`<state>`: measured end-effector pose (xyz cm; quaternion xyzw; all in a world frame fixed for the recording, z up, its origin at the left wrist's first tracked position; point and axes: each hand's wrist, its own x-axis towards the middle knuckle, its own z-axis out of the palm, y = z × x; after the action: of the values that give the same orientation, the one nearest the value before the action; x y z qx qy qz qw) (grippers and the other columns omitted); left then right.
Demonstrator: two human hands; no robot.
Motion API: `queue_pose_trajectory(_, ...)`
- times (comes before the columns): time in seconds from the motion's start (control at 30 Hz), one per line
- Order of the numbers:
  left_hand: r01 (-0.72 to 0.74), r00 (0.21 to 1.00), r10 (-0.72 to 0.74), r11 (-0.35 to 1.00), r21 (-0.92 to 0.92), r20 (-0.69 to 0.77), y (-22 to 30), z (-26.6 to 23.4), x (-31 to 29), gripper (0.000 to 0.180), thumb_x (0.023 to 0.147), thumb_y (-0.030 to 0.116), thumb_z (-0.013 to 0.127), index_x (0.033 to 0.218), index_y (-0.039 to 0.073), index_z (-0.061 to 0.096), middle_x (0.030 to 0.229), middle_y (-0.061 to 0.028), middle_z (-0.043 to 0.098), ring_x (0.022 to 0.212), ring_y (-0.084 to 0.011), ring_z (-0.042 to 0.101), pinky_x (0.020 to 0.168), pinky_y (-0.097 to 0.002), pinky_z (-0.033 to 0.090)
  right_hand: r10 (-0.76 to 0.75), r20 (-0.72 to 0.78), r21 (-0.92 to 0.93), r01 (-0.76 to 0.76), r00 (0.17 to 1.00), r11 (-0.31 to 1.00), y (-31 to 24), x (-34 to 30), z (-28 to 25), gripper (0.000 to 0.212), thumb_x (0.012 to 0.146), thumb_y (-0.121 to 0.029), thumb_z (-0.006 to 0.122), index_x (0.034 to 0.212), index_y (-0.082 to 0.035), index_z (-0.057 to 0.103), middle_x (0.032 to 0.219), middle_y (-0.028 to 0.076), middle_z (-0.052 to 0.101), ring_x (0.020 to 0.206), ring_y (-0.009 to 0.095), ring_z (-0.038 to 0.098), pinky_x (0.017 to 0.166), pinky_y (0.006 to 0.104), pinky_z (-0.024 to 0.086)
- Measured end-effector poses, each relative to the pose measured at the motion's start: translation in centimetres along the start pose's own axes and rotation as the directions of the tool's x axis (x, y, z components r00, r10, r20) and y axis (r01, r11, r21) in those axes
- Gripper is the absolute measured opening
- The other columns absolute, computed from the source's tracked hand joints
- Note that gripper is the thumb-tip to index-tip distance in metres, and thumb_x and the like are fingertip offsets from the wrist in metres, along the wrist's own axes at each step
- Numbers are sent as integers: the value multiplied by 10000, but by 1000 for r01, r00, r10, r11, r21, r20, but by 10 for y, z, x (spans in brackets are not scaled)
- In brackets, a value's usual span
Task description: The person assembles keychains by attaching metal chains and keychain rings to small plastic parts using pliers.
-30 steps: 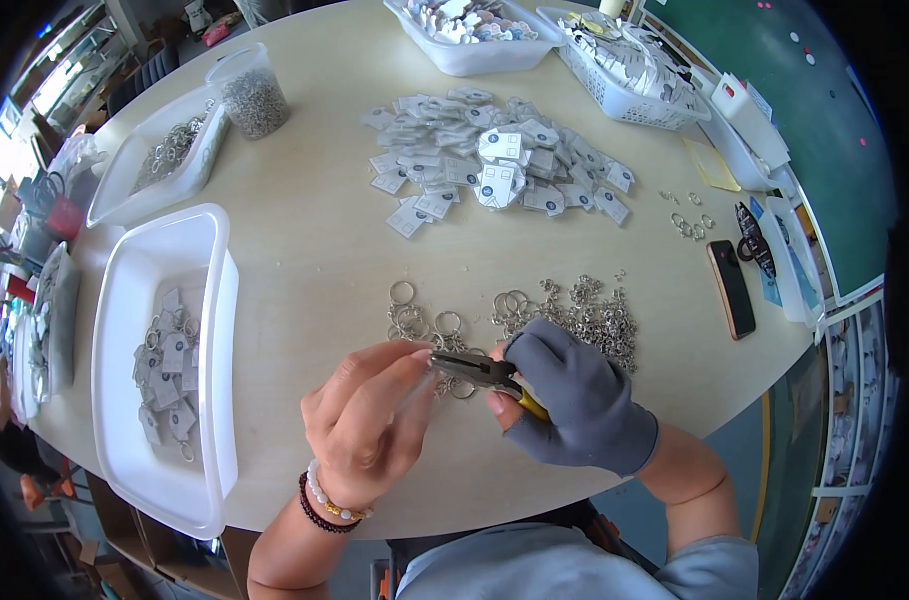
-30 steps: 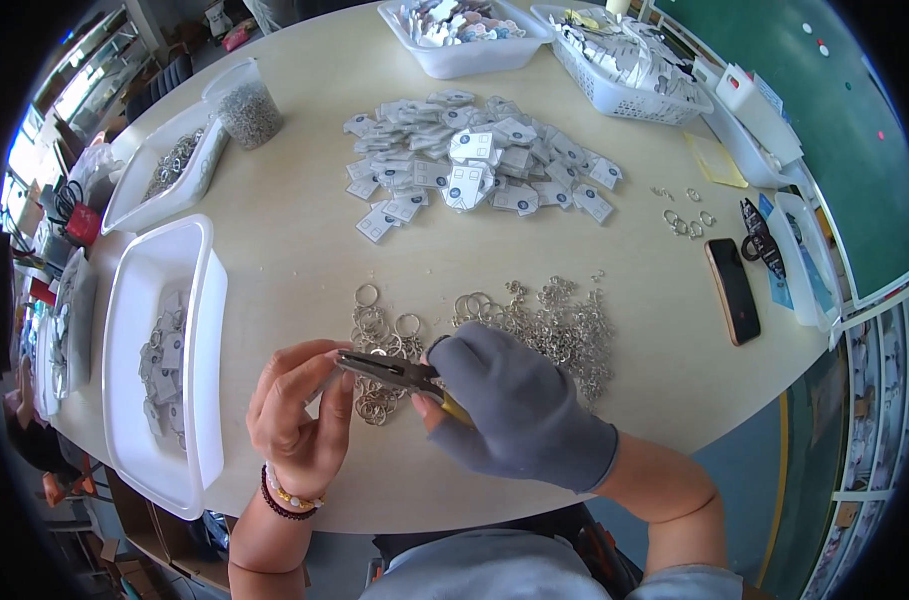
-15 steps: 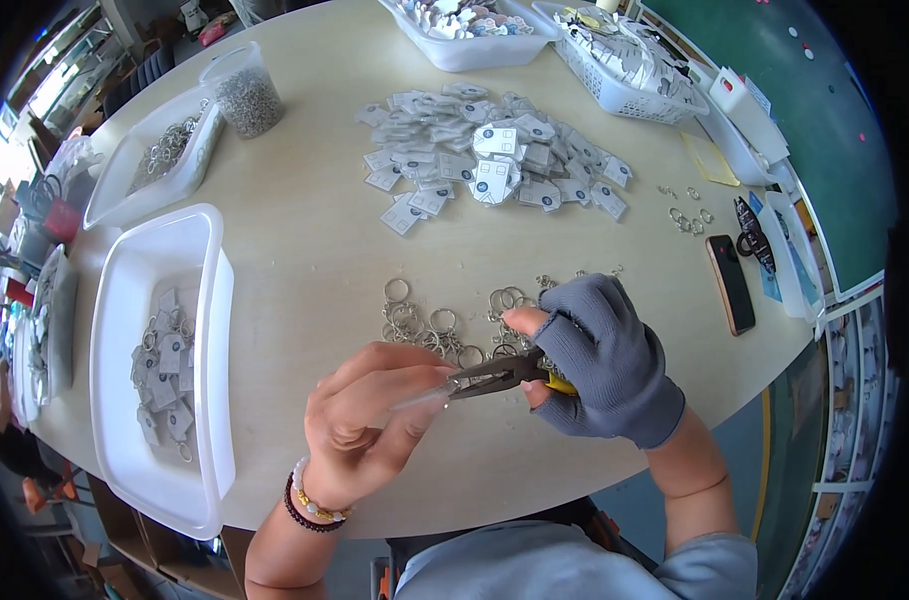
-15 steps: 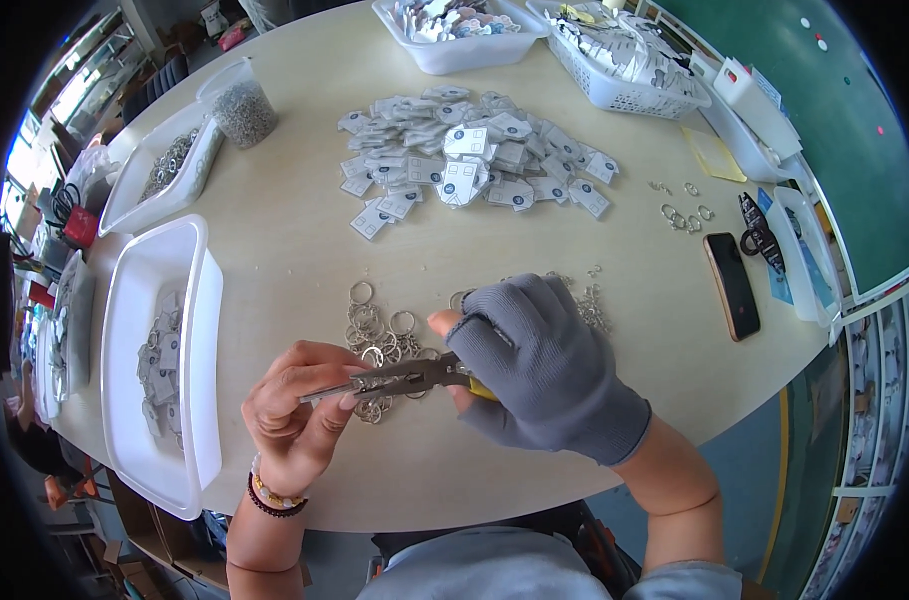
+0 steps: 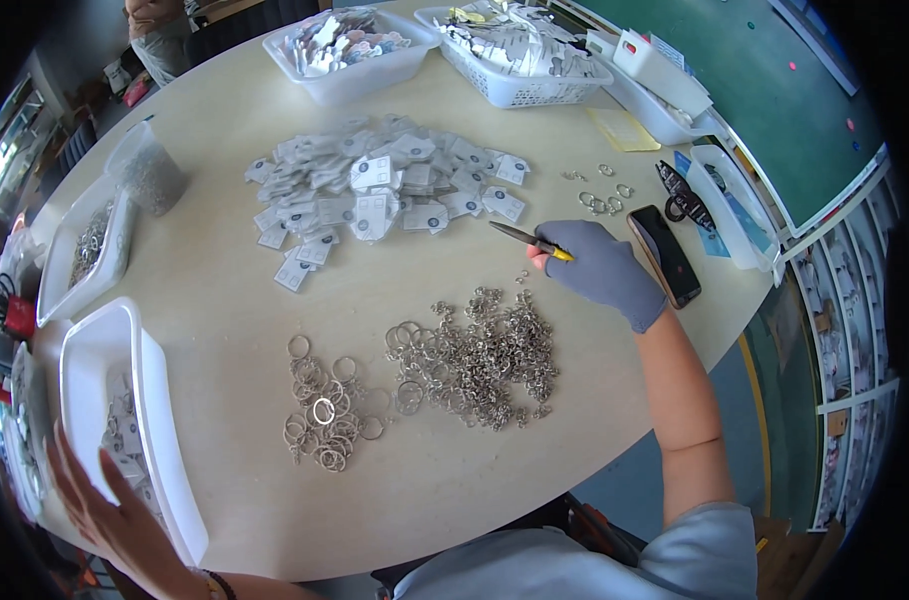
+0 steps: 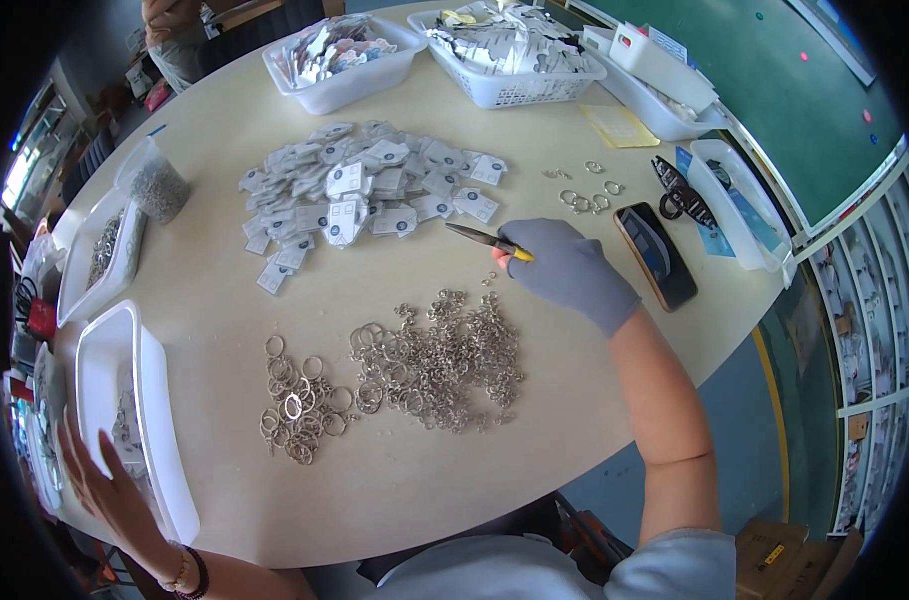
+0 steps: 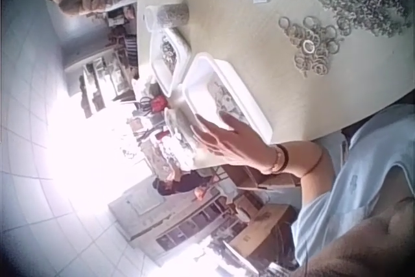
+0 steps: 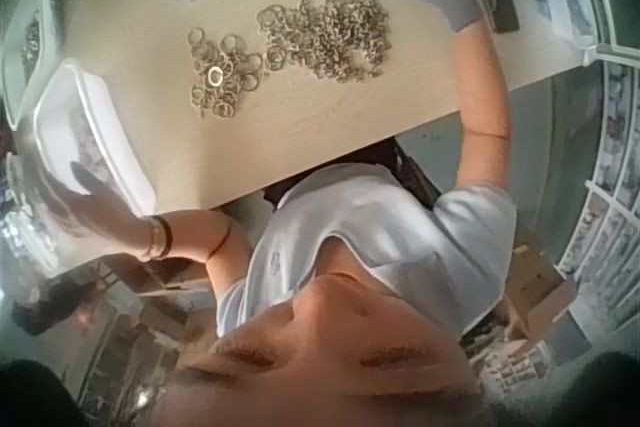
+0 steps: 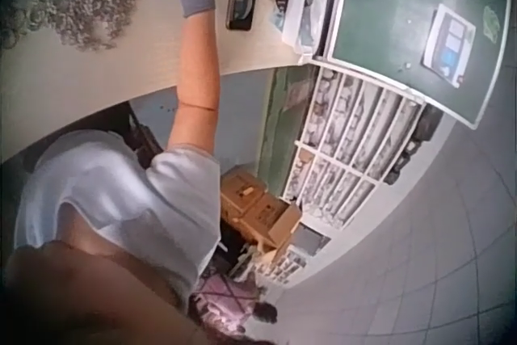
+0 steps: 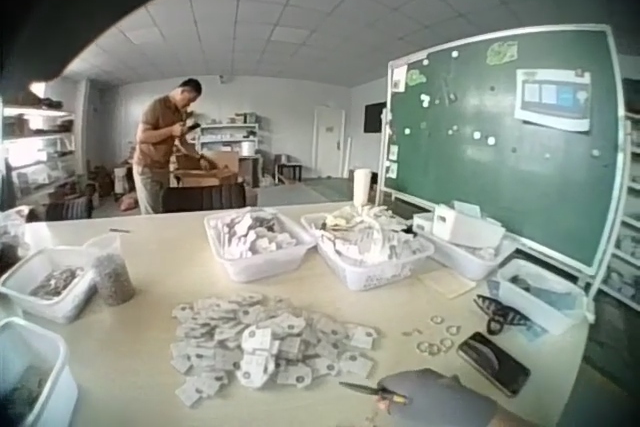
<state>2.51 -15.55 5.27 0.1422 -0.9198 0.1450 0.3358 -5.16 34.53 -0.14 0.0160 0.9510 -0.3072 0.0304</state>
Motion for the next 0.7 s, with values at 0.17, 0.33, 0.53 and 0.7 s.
queue_pose_trajectory(0.17,-253,911,376,833,-491,168,104,-11,15,432,853,43,618,1281,72,562,1347,-182,498,1211,-353,504,990,-420,420,-190,50,-191,196,981,962,-8,2,2,218,833,-194,676,966,-28,631,884,126,673,825,270,647,734,361,493)
queue_pose_trajectory(0.33,-151,752,585,602,-784,303,179,58,38,419,858,223,664,1206,18,550,1160,-161,588,1093,-344,555,919,-405,458,-214,150,-270,248,965,930,5,9,0,268,813,-279,691,926,-54,597,879,134,633,856,357,601,735,434,473)
queue_pose_trajectory(0.53,-169,729,534,746,-644,428,207,110,64,615,740,422,777,1122,-8,558,1123,-182,577,1083,-359,555,899,-422,463,-286,125,-274,310,950,910,7,11,7,203,847,-301,617,903,-106,604,865,96,642,841,318,629,698,440,482)
queue_pose_trajectory(0.7,-103,668,547,739,-665,504,220,113,66,656,699,503,785,1072,10,567,1097,-172,578,1083,-344,554,892,-444,457,-265,116,-296,288,957,911,9,11,8,216,848,-309,616,906,-101,604,893,97,639,854,322,631,706,445,485)
